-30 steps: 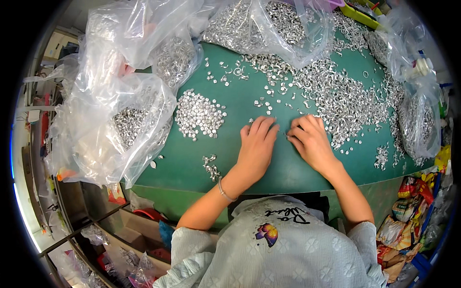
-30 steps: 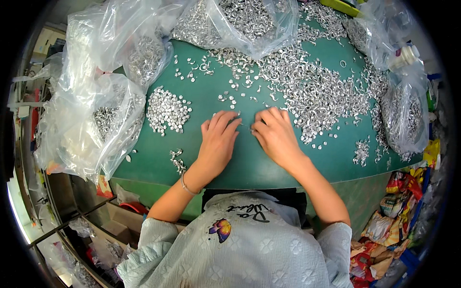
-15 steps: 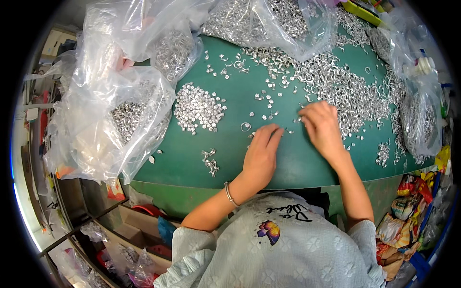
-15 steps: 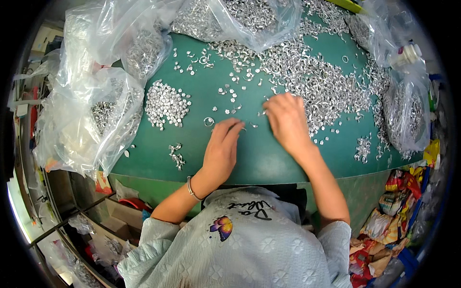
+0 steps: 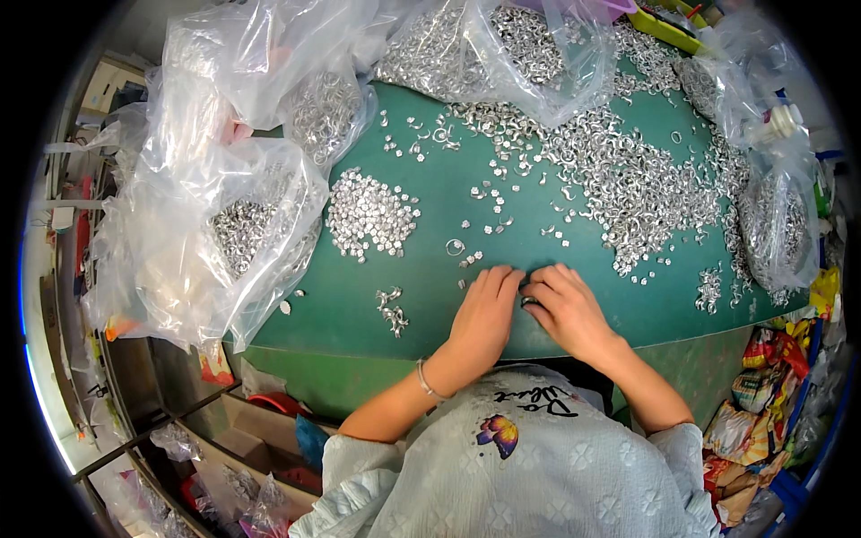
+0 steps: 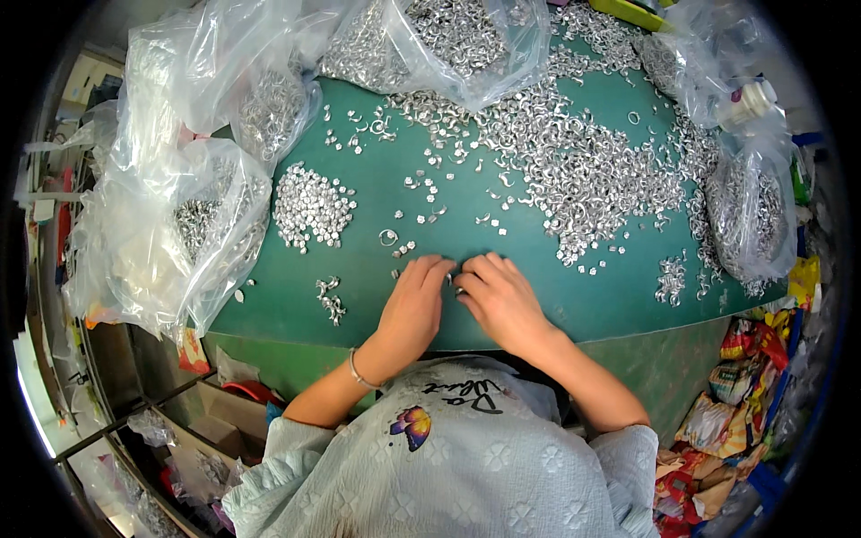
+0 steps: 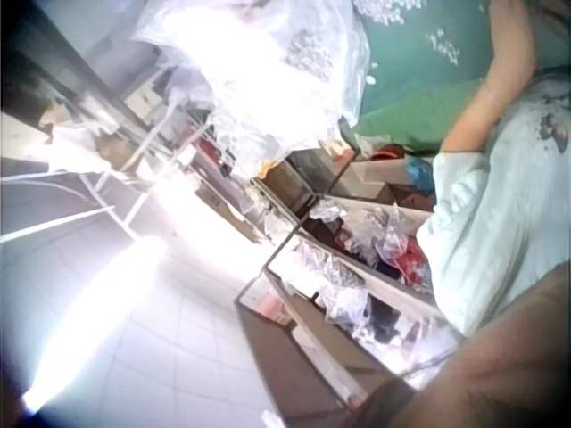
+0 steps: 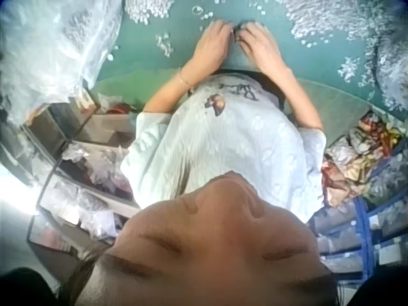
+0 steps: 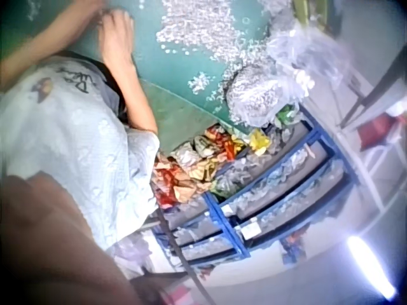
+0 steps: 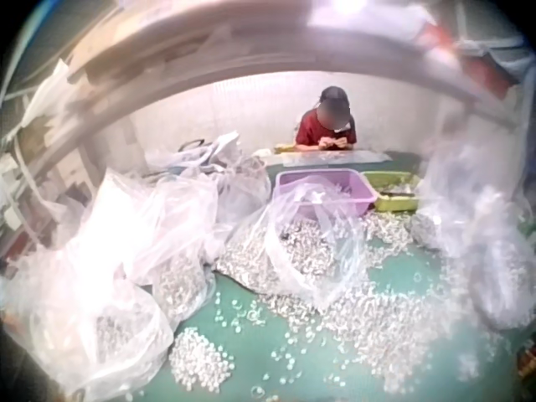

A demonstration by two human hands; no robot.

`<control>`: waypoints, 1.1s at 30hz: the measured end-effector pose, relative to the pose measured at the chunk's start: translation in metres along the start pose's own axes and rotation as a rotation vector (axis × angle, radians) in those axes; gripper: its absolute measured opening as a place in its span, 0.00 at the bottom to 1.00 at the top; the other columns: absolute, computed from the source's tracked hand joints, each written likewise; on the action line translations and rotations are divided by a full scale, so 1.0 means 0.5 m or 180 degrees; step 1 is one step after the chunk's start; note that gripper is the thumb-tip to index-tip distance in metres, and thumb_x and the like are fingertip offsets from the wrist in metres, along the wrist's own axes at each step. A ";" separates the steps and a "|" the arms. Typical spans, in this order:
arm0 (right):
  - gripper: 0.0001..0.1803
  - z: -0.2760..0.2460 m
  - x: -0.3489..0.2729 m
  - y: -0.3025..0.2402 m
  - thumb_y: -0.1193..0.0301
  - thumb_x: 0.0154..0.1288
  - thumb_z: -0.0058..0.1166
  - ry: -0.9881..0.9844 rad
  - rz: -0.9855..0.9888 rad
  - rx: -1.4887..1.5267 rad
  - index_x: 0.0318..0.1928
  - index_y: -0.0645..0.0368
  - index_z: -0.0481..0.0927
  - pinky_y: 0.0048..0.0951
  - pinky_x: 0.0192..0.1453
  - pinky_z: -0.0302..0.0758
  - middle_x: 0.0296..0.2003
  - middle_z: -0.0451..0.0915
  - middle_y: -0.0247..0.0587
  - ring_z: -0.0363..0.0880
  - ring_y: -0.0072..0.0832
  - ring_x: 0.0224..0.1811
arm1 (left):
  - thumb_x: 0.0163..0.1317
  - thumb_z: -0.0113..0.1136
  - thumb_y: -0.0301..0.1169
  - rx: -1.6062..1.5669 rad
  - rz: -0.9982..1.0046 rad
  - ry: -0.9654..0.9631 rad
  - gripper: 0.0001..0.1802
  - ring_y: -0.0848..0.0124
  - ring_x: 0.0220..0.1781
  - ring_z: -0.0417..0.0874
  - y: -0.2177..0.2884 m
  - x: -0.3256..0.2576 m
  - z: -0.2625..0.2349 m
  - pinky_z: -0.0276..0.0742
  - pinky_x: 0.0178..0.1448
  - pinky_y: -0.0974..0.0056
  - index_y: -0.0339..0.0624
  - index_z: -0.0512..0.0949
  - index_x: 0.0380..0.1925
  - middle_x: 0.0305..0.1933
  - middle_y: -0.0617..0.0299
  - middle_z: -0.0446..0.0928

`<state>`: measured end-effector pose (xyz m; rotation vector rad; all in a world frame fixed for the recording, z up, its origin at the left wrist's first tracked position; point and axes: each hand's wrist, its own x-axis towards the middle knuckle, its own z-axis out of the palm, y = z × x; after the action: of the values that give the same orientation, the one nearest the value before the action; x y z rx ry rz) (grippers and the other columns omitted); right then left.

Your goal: The person sorts small metal rings and clips on a green table by hand, gathering groups of parts and placing them into clear plastic bags.

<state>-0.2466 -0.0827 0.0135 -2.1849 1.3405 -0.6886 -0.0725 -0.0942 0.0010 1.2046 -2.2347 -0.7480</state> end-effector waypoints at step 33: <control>0.06 -0.040 0.201 0.125 0.76 0.55 0.58 0.0938 0.0302 -0.1257 0.35 0.61 0.76 0.40 0.47 0.69 0.34 0.77 0.44 0.74 0.42 0.43 | 0.52 0.64 0.22 0.0020 0.0236 0.0203 0.17 0.55 0.50 0.71 0.028 0.006 0.029 0.67 0.52 0.56 0.36 0.73 0.43 0.47 0.53 0.70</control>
<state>-0.2612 -0.2018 0.0059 -2.3646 1.8534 -0.7868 -0.0914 -0.0869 0.0003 1.1263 -2.2180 -0.6652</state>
